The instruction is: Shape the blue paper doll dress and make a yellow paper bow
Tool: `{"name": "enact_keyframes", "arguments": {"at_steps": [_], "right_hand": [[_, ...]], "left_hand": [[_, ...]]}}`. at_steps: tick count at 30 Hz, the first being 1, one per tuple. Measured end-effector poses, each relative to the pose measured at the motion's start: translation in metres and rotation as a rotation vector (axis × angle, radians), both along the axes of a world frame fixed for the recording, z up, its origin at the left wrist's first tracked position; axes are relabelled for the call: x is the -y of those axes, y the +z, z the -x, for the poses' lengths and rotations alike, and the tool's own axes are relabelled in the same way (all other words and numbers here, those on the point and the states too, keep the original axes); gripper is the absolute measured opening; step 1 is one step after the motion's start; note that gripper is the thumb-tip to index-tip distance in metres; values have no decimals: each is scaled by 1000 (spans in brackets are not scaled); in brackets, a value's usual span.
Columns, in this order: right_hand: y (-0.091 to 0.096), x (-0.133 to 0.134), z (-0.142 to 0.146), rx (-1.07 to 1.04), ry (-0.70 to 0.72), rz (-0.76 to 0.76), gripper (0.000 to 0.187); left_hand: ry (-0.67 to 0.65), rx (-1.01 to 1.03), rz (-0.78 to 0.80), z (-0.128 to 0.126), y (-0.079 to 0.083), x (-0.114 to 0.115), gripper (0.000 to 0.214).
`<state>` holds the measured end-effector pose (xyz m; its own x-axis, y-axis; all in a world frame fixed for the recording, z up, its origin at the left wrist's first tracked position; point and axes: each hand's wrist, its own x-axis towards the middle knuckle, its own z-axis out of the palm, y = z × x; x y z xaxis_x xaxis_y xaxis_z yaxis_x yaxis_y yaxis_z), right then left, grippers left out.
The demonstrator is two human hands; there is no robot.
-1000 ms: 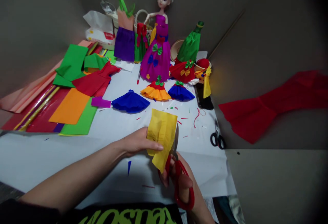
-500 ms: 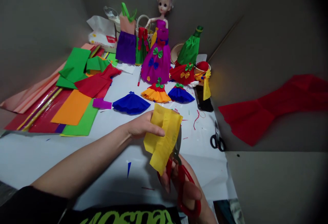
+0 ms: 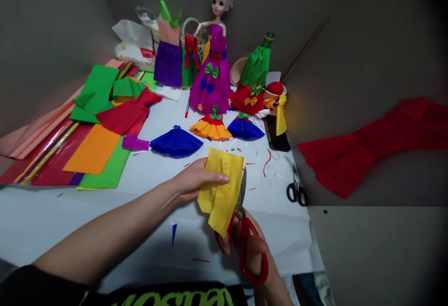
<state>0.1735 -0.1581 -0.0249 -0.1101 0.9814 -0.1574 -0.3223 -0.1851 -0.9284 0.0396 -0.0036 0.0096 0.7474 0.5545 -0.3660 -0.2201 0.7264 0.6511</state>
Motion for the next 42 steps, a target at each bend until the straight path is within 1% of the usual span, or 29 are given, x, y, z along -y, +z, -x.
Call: {"name": "enact_keyframes", "arguments": {"at_steps": [6,15,19,22,28,36,39,42], "right_hand": [[-3,-3,2,-31,-6,-18,84],[-6,-4,3,-31,-51,-19,82],[3,-8,5,28,-36,-39,84],[10,-10,6,58,-16,-42,84],[11,-10,5,148,-45,-58,77],[21,-12,3,173,-56,-61,81],[17,-10,5,147,-79,-48,78],[9,-7,7,94,-109,-39,74]], "left_hand": [[-29,18,56,1,-5,0,34],[9,12,138,-3,-12,1,29],[-14,22,127,-3,-13,2,24],[-11,19,111,-3,-13,2,26],[-1,4,104,-2,-16,1,31],[-3,-18,105,-3,-17,1,30],[-9,-20,96,-3,-18,1,31],[-20,-6,86,-3,-20,1,32]]}}
